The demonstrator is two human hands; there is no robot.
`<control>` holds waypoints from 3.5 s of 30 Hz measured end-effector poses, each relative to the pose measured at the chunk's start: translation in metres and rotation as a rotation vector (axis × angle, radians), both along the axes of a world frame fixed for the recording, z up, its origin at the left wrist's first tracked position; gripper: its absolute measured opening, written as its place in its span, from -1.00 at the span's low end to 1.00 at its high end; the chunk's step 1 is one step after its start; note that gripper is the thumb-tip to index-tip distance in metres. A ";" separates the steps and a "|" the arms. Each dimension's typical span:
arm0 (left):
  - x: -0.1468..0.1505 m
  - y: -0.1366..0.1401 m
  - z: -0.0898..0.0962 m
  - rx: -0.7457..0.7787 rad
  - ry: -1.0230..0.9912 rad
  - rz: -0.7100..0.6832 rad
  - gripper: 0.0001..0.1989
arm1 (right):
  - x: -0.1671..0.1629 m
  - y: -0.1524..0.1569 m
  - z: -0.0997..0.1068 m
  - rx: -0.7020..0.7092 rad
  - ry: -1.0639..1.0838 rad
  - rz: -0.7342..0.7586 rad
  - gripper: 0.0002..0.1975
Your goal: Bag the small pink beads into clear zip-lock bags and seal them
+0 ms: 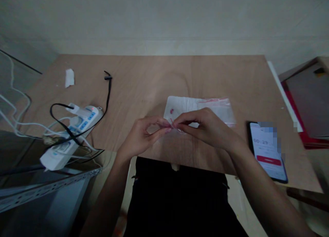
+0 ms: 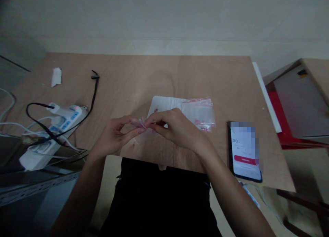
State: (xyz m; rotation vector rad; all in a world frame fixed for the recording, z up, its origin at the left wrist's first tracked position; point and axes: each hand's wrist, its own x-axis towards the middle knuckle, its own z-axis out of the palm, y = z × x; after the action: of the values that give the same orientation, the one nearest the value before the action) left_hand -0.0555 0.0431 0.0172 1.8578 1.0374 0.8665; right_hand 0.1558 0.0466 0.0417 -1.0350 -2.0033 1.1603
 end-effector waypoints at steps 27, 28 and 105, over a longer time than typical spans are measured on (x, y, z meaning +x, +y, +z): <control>0.010 -0.028 -0.027 0.029 0.178 0.296 -0.74 | -0.017 0.062 -0.085 0.341 -0.482 -0.083 -0.77; 0.009 -0.028 -0.026 0.025 0.185 0.299 -0.75 | -0.016 0.061 -0.085 0.342 -0.497 -0.084 -0.76; 0.044 -0.013 -0.013 -0.161 -0.315 0.244 -0.86 | -0.005 -0.031 -0.023 -0.253 0.372 -0.484 -0.82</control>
State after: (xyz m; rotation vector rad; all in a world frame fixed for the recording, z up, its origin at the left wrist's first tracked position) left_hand -0.0113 0.0297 0.0045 1.4241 1.1094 1.1414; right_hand 0.1504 0.0159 0.0187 -1.2344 -1.2519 1.2395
